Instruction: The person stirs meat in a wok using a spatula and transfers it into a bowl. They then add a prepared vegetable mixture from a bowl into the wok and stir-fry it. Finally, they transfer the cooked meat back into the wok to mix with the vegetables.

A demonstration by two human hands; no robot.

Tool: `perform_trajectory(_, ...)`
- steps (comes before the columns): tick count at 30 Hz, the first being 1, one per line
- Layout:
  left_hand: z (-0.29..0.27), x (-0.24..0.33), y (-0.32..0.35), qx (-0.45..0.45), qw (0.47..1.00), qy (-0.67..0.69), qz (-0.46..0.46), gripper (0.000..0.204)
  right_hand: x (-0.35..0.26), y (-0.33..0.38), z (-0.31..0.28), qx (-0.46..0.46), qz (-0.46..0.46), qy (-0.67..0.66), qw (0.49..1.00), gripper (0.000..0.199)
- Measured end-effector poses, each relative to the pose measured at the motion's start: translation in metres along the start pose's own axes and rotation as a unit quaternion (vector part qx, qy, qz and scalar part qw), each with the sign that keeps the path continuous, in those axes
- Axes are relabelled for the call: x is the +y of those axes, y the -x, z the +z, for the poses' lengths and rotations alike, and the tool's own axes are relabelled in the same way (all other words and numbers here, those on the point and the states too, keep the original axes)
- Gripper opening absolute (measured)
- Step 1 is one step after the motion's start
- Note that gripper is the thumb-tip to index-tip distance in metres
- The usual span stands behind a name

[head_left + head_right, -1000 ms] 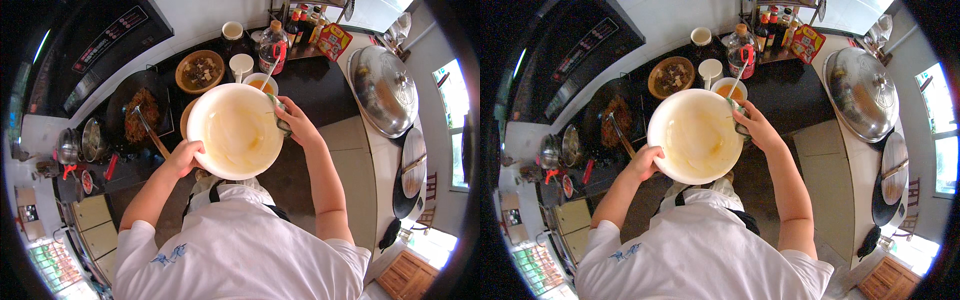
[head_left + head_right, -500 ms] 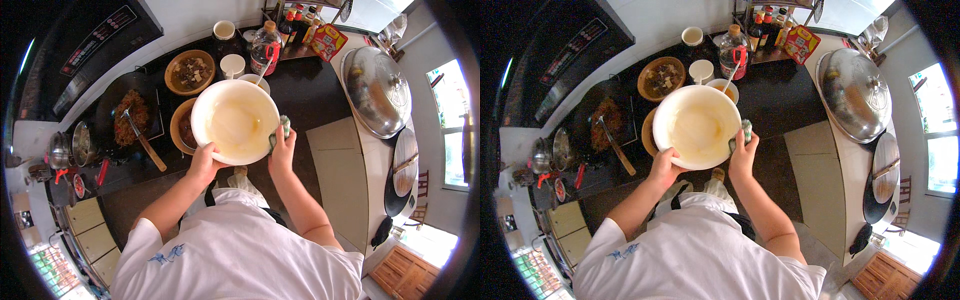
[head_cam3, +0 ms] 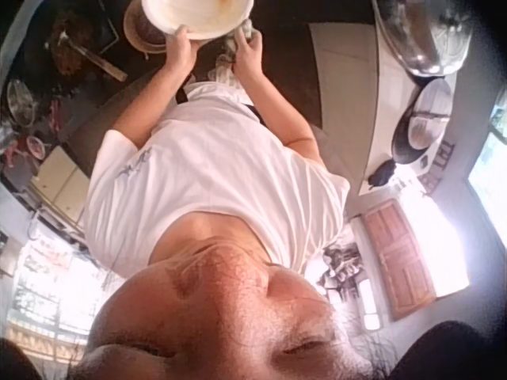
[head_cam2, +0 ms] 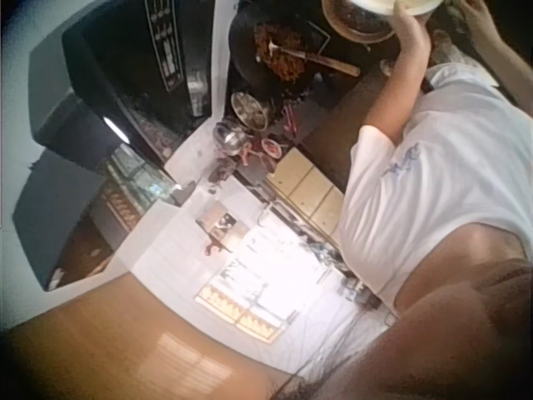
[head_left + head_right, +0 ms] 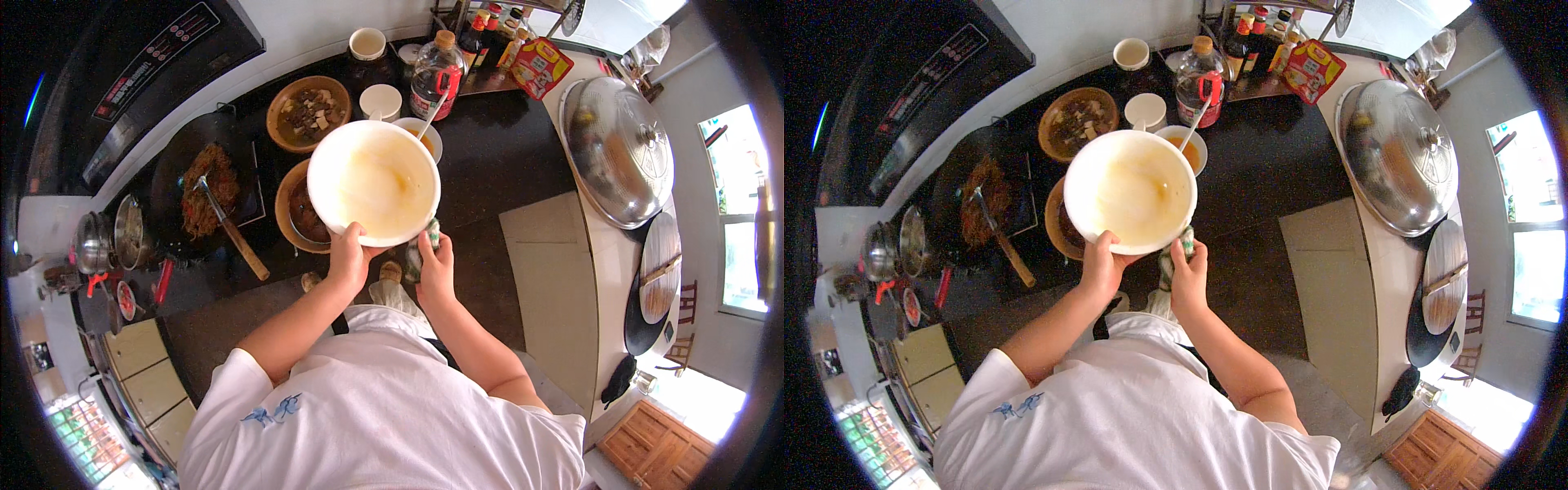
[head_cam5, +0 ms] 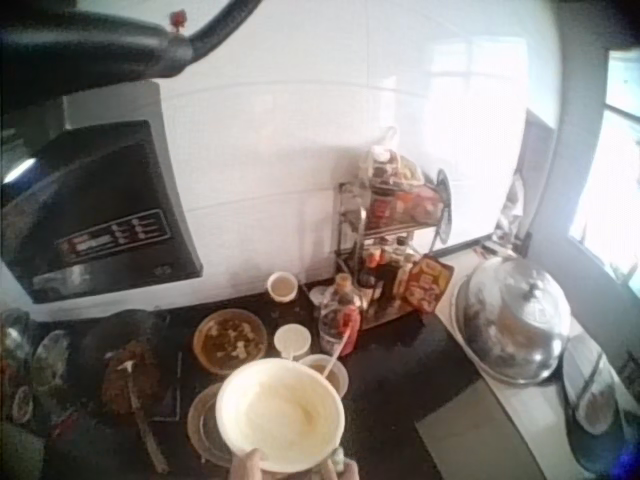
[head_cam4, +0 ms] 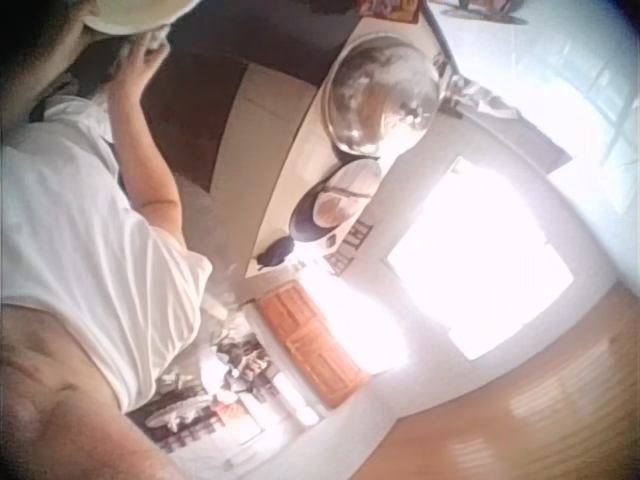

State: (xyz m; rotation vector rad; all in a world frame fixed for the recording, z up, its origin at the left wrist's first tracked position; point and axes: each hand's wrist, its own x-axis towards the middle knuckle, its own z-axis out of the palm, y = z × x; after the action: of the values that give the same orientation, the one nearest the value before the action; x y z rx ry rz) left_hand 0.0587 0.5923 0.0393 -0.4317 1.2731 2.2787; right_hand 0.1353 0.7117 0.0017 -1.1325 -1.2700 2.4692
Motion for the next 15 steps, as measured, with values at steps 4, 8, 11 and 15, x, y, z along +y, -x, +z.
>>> perform_trajectory(4,-0.018,0.012,-0.009,0.007,1.000,0.016,0.013,0.063,-0.009,-0.025,-0.024,-0.060,0.020,0.091,0.994,0.027)
perform_trajectory(8,-0.031,0.030,0.005,0.039,0.999,0.007,0.004,0.065,-0.011,-0.110,-0.076,-0.086,-0.009,0.139,0.986,0.025)
perform_trajectory(11,-0.047,0.039,0.022,0.074,0.997,-0.005,0.004,0.060,-0.021,-0.148,-0.083,-0.051,-0.020,0.094,0.994,0.025)
perform_trajectory(15,-0.054,0.052,0.052,0.110,0.994,-0.016,-0.002,0.059,-0.044,-0.176,-0.084,-0.145,-0.035,0.051,0.988,0.025)
